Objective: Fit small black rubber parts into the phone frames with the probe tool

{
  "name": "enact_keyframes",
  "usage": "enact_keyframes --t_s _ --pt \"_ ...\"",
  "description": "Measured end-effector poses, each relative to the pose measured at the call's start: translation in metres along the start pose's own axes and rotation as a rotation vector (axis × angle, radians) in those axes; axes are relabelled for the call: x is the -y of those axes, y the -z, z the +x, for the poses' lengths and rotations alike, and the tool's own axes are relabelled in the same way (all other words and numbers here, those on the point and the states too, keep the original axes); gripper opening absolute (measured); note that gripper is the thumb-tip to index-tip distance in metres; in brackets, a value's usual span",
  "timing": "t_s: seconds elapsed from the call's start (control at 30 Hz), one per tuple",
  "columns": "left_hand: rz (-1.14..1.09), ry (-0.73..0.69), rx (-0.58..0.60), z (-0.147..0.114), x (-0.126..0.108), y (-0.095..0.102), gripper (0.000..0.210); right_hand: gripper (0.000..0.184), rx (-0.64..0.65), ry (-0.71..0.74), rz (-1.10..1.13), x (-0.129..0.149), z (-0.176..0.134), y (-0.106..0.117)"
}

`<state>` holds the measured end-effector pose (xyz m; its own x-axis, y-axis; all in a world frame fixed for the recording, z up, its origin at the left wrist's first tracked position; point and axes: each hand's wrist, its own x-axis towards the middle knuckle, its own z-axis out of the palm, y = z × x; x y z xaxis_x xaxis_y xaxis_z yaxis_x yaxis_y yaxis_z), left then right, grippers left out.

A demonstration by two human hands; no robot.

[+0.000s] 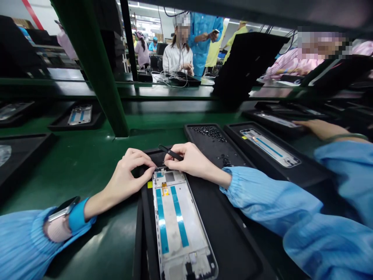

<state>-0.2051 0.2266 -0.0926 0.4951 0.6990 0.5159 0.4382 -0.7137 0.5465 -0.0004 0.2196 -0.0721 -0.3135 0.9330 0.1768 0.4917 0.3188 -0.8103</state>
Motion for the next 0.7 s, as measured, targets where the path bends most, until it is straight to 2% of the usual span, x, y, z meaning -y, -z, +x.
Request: enact_keyframes --t_s 0.3,0.57,0.7 --pt "-0.021 0.025 0.002 0.0008 -0.0007 -0.0001 0.012 0.008 0.013 0.091 -0.067 0.0053 -0.0041 -0.0008" --pt "-0.026 0.004 -0.013 0.0004 0.0003 -0.0016 0.010 0.006 -0.041 0.226 -0.176 0.0080 -0.0035 -0.0049" --pt "-0.033 0.016 -0.030 0.0014 0.0003 -0.0026 0.010 0.007 -0.040 0.234 -0.190 0.0094 -0.0043 -0.0045"
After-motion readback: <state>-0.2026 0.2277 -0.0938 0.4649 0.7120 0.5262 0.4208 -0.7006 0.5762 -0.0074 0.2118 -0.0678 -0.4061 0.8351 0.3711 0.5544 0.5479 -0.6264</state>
